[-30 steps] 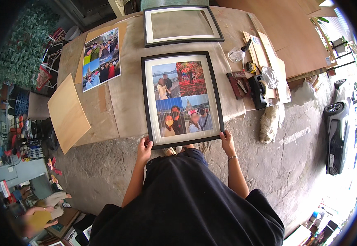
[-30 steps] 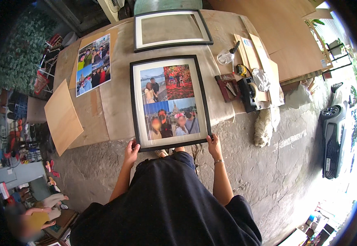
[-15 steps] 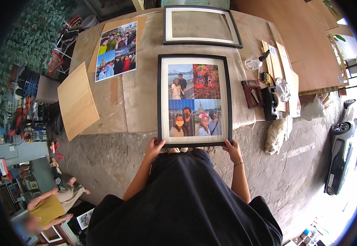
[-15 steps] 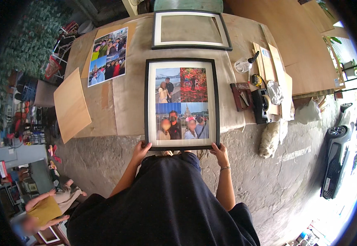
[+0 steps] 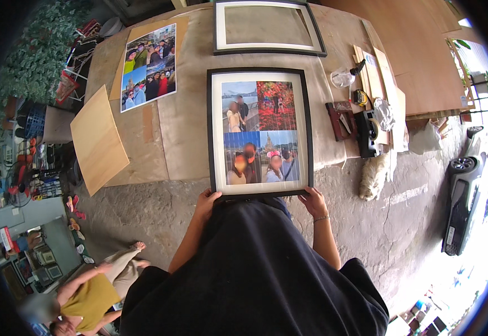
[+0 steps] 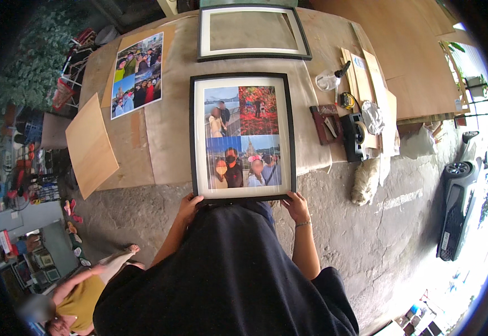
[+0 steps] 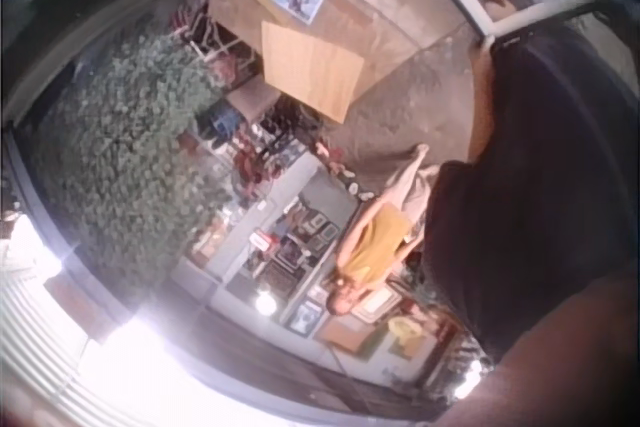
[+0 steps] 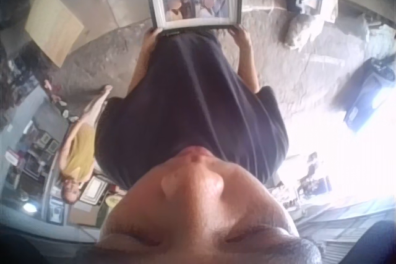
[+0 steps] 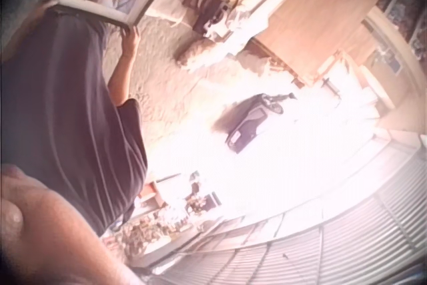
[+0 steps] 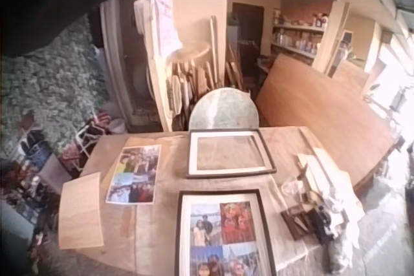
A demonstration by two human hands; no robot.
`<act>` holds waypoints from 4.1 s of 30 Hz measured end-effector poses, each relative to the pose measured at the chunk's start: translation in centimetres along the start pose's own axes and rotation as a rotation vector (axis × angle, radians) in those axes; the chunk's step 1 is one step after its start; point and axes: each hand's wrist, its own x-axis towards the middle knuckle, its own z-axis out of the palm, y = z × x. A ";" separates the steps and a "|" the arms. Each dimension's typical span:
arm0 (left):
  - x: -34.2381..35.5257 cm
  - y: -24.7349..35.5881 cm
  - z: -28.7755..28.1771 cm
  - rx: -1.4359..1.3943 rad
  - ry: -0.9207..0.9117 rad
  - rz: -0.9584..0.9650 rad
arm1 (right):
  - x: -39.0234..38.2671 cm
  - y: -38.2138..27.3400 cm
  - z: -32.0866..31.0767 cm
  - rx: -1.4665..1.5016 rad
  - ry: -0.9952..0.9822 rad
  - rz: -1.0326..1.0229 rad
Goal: The person wipes a workbench surface, then places a photo collage onto a backing board and inserts it into a picture frame. They secure the frame using a stapler and then repeat the process with a second photo collage.
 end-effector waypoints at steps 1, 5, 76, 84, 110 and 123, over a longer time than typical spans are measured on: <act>0.2 -0.1 -0.3 -0.012 -0.003 0.011 | -0.1 -0.2 -0.1 -0.024 -0.012 -0.008; -0.3 0.2 -0.4 -0.057 -0.038 0.013 | -0.8 -0.5 -0.1 -0.027 -0.053 -0.019; 0.3 37.7 18.5 0.030 0.188 1.500 | 1.5 -31.1 27.4 -0.212 -0.340 -1.234; -0.8 38.6 18.9 0.003 -0.036 1.452 | 1.3 -31.8 26.1 -0.219 -0.483 -1.133; 1.5 36.1 15.2 -0.172 -0.111 1.279 | 4.3 -29.2 27.7 -0.153 -0.310 -1.127; 9.5 25.6 10.7 -0.330 -0.003 0.839 | 9.5 -20.2 22.1 0.145 -0.241 -0.804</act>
